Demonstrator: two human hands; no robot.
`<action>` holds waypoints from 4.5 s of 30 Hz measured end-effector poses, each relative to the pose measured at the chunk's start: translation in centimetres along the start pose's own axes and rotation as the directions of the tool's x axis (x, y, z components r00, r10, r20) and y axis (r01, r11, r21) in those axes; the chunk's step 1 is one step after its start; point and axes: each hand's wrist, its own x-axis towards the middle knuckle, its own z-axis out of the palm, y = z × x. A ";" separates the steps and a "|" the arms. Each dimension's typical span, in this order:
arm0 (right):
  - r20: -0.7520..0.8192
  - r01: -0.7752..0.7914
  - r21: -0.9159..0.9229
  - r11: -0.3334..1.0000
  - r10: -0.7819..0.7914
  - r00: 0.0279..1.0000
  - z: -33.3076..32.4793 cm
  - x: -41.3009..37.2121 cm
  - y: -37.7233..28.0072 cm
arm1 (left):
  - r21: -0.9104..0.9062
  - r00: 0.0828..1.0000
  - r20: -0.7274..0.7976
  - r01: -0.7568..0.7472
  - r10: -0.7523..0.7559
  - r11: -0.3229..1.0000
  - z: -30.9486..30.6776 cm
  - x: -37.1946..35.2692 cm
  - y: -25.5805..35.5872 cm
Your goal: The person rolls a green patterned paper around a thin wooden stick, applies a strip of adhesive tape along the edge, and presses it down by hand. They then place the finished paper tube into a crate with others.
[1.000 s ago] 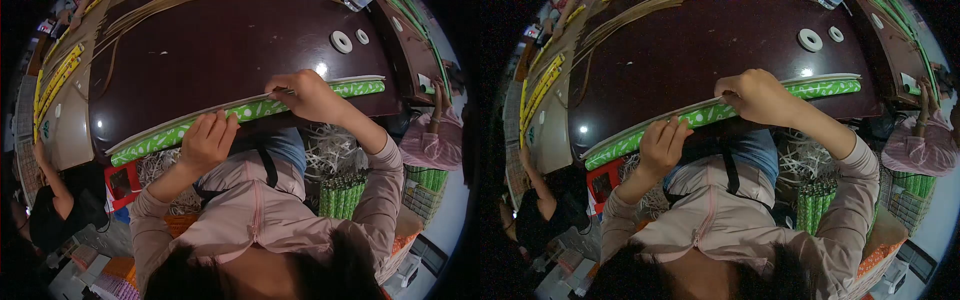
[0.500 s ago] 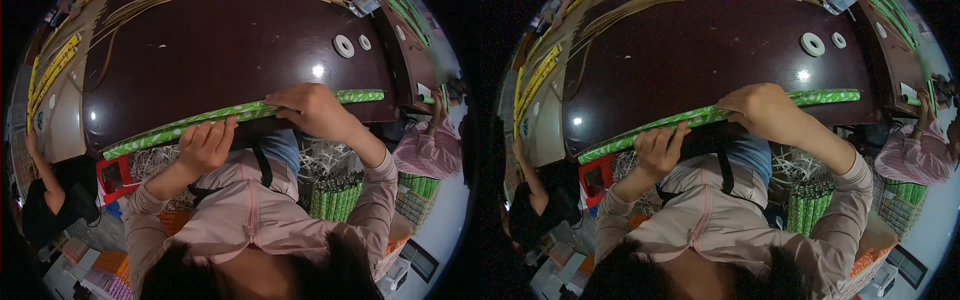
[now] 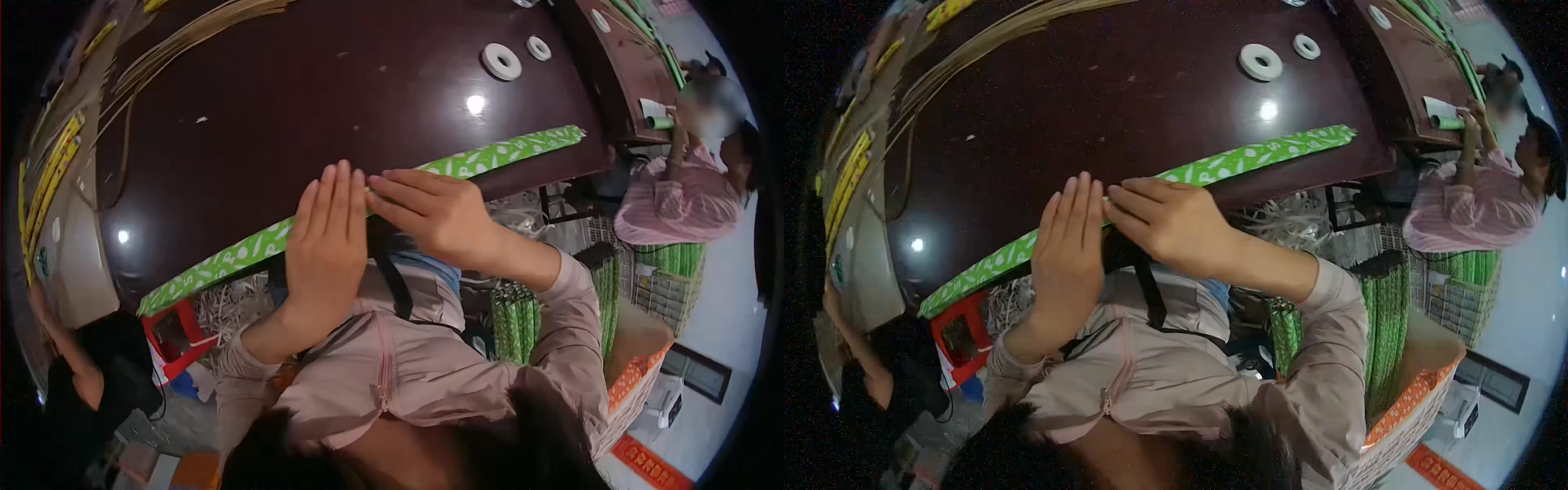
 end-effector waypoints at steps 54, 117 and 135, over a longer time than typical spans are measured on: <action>-0.058 -0.571 0.817 0.084 0.996 0.062 -7.4 -16.8 13.9 | -0.022 0.965 0.027 -0.259 0.260 0.966 0.5 -1.5 -3.5; -0.120 -0.340 -0.518 0.785 0.327 0.937 -5.4 -21.5 13.0 | -0.005 0.964 -0.020 -0.266 0.266 0.964 1.4 -2.2 -2.7; -0.650 -0.869 0.101 0.485 0.693 0.312 -4.7 -17.7 12.3 | 0.014 0.969 -0.009 -0.246 0.246 0.969 1.3 -2.1 -2.5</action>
